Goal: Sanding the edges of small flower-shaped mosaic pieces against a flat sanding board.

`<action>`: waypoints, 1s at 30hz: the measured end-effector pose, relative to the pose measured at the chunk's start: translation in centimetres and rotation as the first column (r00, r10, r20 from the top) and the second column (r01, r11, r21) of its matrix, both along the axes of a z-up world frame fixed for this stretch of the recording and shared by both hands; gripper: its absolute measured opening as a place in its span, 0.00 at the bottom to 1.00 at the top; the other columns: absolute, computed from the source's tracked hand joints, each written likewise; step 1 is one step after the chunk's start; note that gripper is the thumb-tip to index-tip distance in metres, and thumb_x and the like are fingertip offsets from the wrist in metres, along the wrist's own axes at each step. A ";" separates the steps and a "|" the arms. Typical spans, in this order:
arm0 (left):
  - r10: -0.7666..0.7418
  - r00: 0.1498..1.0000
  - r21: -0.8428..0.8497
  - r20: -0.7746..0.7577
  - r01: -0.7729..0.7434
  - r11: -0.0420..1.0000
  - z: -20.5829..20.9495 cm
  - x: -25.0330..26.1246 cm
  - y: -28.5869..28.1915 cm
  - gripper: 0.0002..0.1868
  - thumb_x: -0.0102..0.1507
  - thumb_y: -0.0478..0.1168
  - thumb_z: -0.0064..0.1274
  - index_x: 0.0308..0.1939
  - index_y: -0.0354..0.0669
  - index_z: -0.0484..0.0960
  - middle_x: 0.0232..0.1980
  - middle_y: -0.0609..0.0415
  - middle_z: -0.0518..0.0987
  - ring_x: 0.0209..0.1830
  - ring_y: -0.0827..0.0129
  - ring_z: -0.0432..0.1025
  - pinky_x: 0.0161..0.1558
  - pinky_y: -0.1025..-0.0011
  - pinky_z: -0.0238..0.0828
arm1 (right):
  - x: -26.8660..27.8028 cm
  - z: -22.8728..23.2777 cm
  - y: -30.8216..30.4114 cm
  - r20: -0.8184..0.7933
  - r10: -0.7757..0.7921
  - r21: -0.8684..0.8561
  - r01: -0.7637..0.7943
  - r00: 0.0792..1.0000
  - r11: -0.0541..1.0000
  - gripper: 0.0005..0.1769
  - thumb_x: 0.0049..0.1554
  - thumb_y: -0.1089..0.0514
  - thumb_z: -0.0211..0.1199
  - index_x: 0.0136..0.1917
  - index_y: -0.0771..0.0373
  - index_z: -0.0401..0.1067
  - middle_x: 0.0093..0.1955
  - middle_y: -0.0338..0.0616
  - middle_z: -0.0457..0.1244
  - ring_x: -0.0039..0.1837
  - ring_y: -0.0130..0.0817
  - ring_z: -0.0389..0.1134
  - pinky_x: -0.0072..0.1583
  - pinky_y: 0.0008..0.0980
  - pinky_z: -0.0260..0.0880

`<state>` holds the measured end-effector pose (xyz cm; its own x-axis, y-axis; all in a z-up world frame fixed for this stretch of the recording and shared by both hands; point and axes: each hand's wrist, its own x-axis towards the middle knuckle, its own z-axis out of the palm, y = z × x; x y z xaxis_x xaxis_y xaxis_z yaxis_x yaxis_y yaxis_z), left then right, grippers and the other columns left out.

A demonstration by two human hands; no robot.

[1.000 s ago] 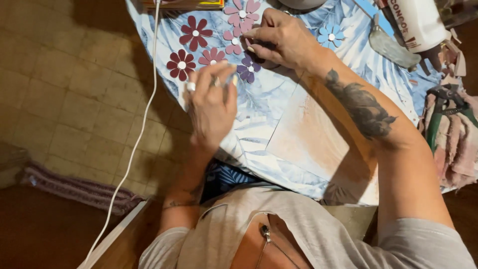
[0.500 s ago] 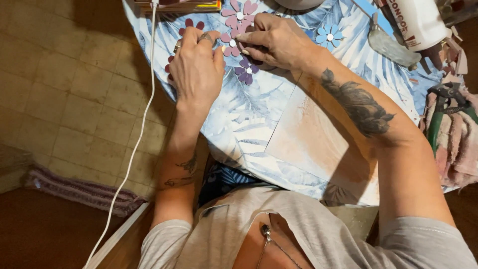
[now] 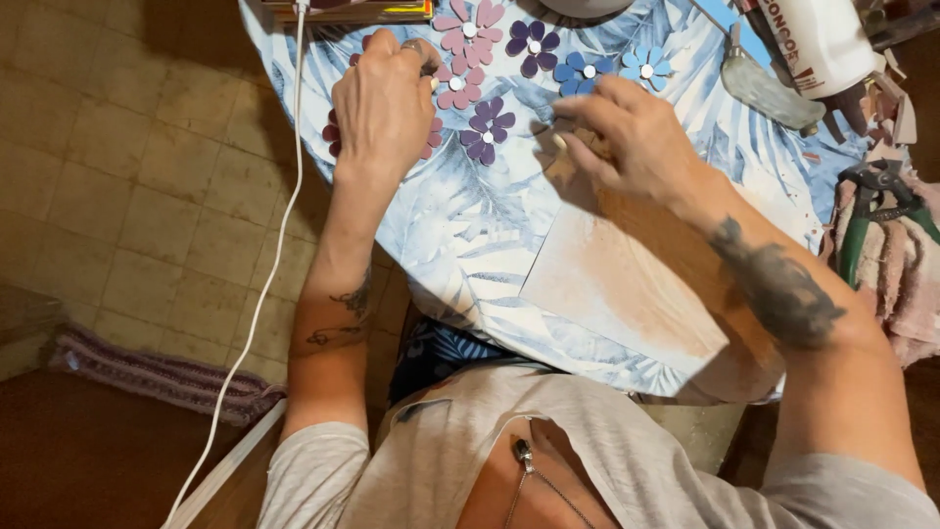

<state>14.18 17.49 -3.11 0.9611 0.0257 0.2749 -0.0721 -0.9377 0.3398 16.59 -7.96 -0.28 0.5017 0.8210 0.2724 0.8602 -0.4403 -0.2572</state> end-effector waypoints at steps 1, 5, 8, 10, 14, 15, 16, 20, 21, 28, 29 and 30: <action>0.000 1.000 0.000 0.000 0.000 1.000 0.1 0.0 0.0 0.06 0.51 0.36 0.53 0.32 0.49 0.77 0.29 0.51 0.66 0.19 0.55 0.67 0.18 0.59 0.63 | -0.4 -0.4 -0.6 0.000 0.000 0.000 0.000 1.000 1.000 0.13 0.54 0.61 0.54 0.52 0.68 0.65 0.36 0.45 0.54 0.36 0.34 0.54 0.35 0.28 0.58; -0.012 1.000 0.031 -0.005 0.012 0.999 0.1 0.3 -0.1 0.06 0.53 0.38 0.54 0.34 0.48 0.77 0.30 0.51 0.66 0.19 0.57 0.67 0.19 0.60 0.64 | -2.4 -0.7 -2.8 -0.008 0.017 0.118 -0.016 1.000 0.993 0.12 0.53 0.63 0.52 0.49 0.70 0.68 0.31 0.44 0.53 0.33 0.32 0.53 0.32 0.23 0.55; -0.017 1.000 0.046 -0.016 0.017 0.999 -0.2 0.6 -0.2 0.06 0.53 0.37 0.53 0.34 0.48 0.77 0.31 0.51 0.66 0.17 0.58 0.67 0.18 0.61 0.64 | -4.3 0.2 -3.8 -0.052 -0.038 0.143 0.045 0.998 0.989 0.10 0.53 0.62 0.53 0.46 0.69 0.68 0.30 0.42 0.50 0.32 0.30 0.50 0.31 0.24 0.52; -0.015 0.999 0.041 -0.036 0.017 0.999 -0.5 0.7 -0.3 0.04 0.54 0.37 0.52 0.33 0.48 0.76 0.31 0.50 0.66 0.16 0.56 0.67 0.18 0.60 0.63 | -5.9 1.0 -4.1 -0.066 -0.083 0.144 0.092 0.994 0.985 0.08 0.54 0.61 0.54 0.46 0.67 0.69 0.28 0.39 0.49 0.31 0.28 0.48 0.30 0.23 0.50; -0.005 1.000 0.058 -0.017 0.006 0.998 -0.1 0.5 -0.6 0.05 0.55 0.35 0.47 0.33 0.48 0.76 0.31 0.50 0.65 0.14 0.56 0.65 0.15 0.60 0.61 | -8.8 1.8 -4.6 -0.222 -0.128 0.238 0.181 0.967 0.954 0.10 0.52 0.61 0.54 0.47 0.67 0.68 0.29 0.42 0.54 0.30 0.27 0.51 0.32 0.24 0.54; 0.005 1.000 0.060 0.007 -0.005 0.998 0.1 0.4 -0.7 0.04 0.57 0.34 0.44 0.31 0.46 0.75 0.31 0.50 0.65 0.14 0.58 0.65 0.14 0.61 0.62 | -9.5 1.7 -4.8 -0.257 -0.142 0.268 0.212 0.956 0.940 0.10 0.52 0.63 0.54 0.47 0.69 0.67 0.30 0.42 0.55 0.30 0.26 0.53 0.33 0.22 0.56; 0.001 1.000 0.060 0.007 -0.002 0.998 0.5 0.0 -0.9 0.04 0.57 0.34 0.44 0.31 0.46 0.75 0.31 0.50 0.65 0.14 0.58 0.65 0.14 0.61 0.62 | -10.2 2.0 -4.8 -0.257 -0.146 0.268 0.215 0.955 0.939 0.10 0.52 0.63 0.54 0.47 0.69 0.67 0.30 0.42 0.55 0.30 0.26 0.53 0.33 0.22 0.56; 0.001 0.985 0.067 0.174 -0.013 0.998 2.5 -1.3 -1.5 0.07 0.56 0.31 0.40 0.30 0.41 0.75 0.30 0.51 0.61 0.13 0.57 0.65 0.11 0.61 0.57 | -12.9 3.3 -4.0 -0.414 -0.203 0.320 0.350 0.888 0.880 0.08 0.50 0.66 0.54 0.44 0.71 0.67 0.29 0.41 0.56 0.31 0.26 0.54 0.35 0.20 0.55; -0.005 0.968 0.052 0.253 -0.008 0.999 3.0 -1.7 -1.7 0.08 0.55 0.31 0.39 0.31 0.40 0.75 0.30 0.52 0.60 0.14 0.56 0.65 0.10 0.60 0.54 | -13.7 3.6 -3.6 -0.480 -0.216 0.337 0.406 0.850 0.850 0.07 0.51 0.66 0.55 0.44 0.70 0.67 0.29 0.39 0.55 0.31 0.26 0.53 0.36 0.21 0.54; 0.000 0.999 0.146 0.047 -0.007 0.989 1.1 -0.5 -1.1 0.06 0.53 0.37 0.53 0.34 0.45 0.78 0.32 0.51 0.61 0.17 0.55 0.66 0.16 0.57 0.62 | -16.8 3.4 -4.2 -0.574 -0.276 0.366 0.543 0.771 0.756 0.06 0.51 0.65 0.53 0.43 0.68 0.68 0.32 0.41 0.58 0.32 0.25 0.52 0.36 0.20 0.52; 0.009 0.999 0.160 0.046 -0.016 0.987 0.8 -0.5 -1.1 0.05 0.53 0.37 0.52 0.32 0.46 0.78 0.32 0.51 0.61 0.16 0.55 0.66 0.15 0.57 0.61 | -17.2 3.3 -4.4 -0.590 -0.291 0.361 0.568 0.753 0.739 0.06 0.51 0.65 0.53 0.43 0.68 0.68 0.32 0.41 0.58 0.32 0.24 0.52 0.35 0.19 0.50; 0.017 0.999 0.174 0.045 -0.024 0.984 0.4 -0.4 -1.2 0.03 0.53 0.37 0.50 0.31 0.46 0.77 0.32 0.51 0.61 0.16 0.54 0.66 0.14 0.57 0.60 | -17.5 3.2 -4.7 -0.605 -0.306 0.355 0.593 0.735 0.723 0.07 0.51 0.65 0.54 0.44 0.67 0.68 0.32 0.40 0.58 0.32 0.24 0.52 0.34 0.18 0.49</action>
<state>13.76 16.31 -2.68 0.9480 -0.0065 0.3181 -0.0631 -0.9838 0.1679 -0.92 -12.62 2.92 0.9452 0.2710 0.1819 0.2866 -0.4225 -0.8599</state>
